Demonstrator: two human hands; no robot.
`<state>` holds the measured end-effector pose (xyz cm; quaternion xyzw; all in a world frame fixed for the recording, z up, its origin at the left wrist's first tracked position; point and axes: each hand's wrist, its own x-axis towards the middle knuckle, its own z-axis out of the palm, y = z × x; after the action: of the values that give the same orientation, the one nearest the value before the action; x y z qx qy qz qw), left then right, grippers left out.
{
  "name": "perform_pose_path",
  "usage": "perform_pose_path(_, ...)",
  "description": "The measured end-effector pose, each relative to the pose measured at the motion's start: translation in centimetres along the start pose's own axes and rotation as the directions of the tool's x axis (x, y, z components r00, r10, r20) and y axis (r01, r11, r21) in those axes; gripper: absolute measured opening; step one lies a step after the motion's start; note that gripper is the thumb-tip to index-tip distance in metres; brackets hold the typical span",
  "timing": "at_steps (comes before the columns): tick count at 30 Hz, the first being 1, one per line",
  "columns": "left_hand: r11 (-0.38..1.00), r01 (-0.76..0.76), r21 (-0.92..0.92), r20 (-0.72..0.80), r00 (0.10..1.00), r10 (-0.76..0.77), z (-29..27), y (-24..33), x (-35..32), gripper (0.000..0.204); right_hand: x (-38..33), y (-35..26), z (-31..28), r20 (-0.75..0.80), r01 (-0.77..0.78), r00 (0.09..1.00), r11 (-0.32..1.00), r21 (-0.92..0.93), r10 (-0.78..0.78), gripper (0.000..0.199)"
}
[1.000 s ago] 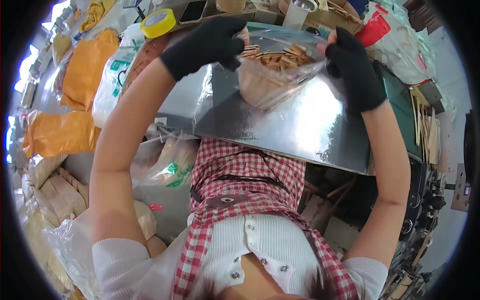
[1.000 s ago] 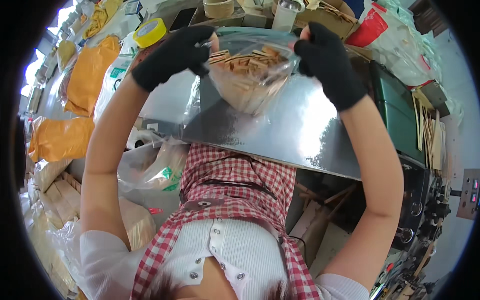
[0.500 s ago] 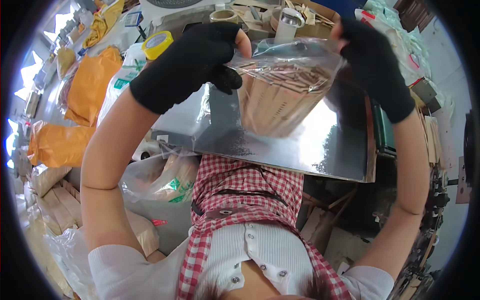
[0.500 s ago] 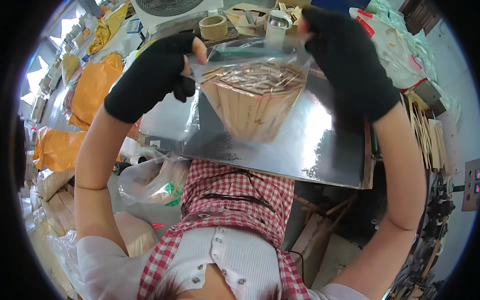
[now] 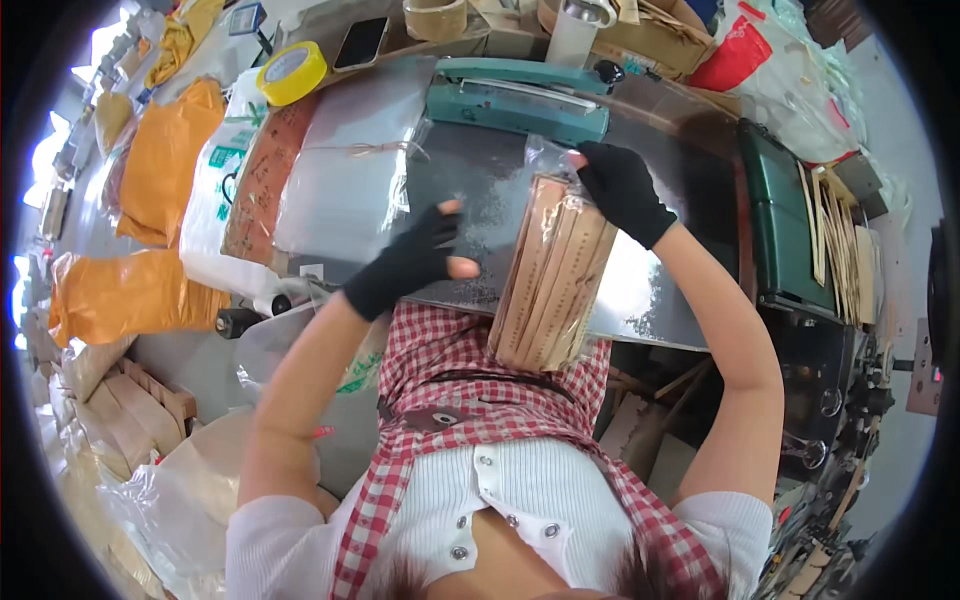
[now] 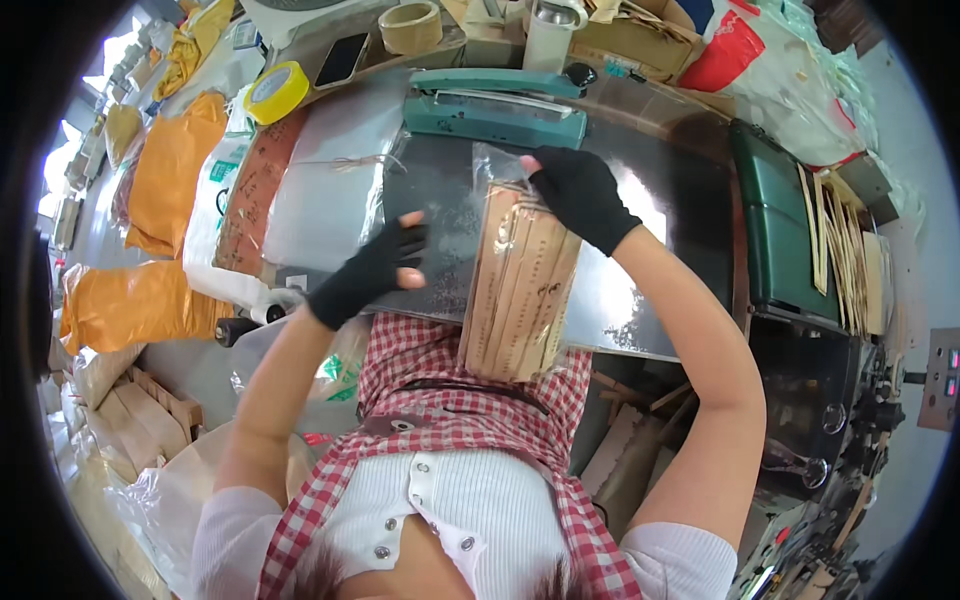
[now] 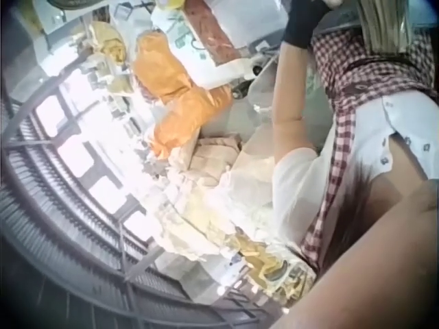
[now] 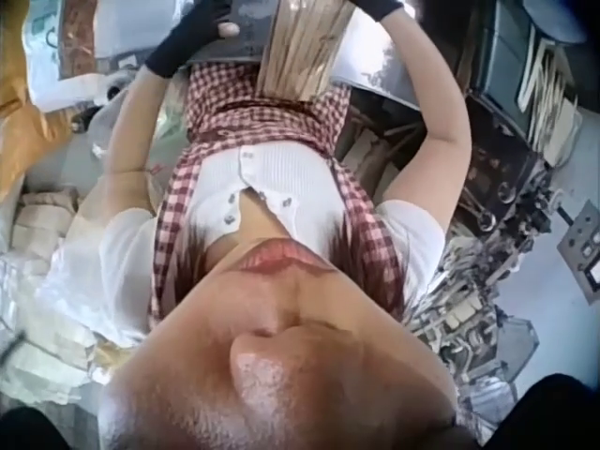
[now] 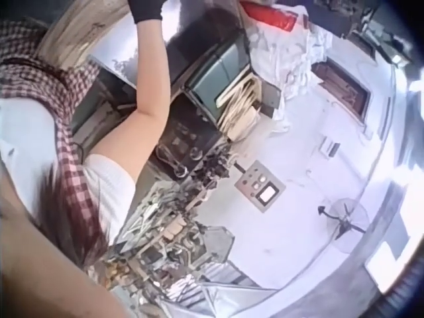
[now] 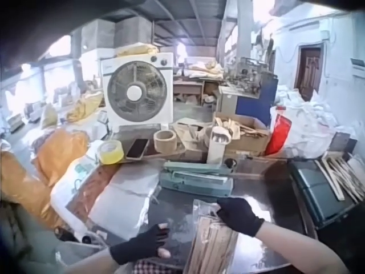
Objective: Packaging and sealing bundles of wooden sticks into plastic bags using a heat sealer and tape dispenser.
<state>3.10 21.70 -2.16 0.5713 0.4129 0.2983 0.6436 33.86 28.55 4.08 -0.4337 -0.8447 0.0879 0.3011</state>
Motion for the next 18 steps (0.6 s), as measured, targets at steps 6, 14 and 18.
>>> perform_pose_path(6,0.889,-0.459,0.006,0.161,0.877,0.452,6.4,9.4,4.2,0.043,1.6,-9.3,-5.0,0.146,0.271,0.961,0.914,-0.302,-0.237,0.013)
perform_pose_path(14,0.906,-0.418,0.066,-0.213,0.881,0.422,5.9,15.3,0.7,0.022,3.2,-11.6,-11.5,-0.265,0.159,0.945,0.978,-0.134,-0.19,0.07)
perform_pose_path(18,0.64,-0.612,0.465,0.067,0.745,0.663,3.8,13.9,0.6,0.042,1.7,-10.7,-7.4,0.146,0.246,0.963,0.962,-0.119,-0.228,0.048)
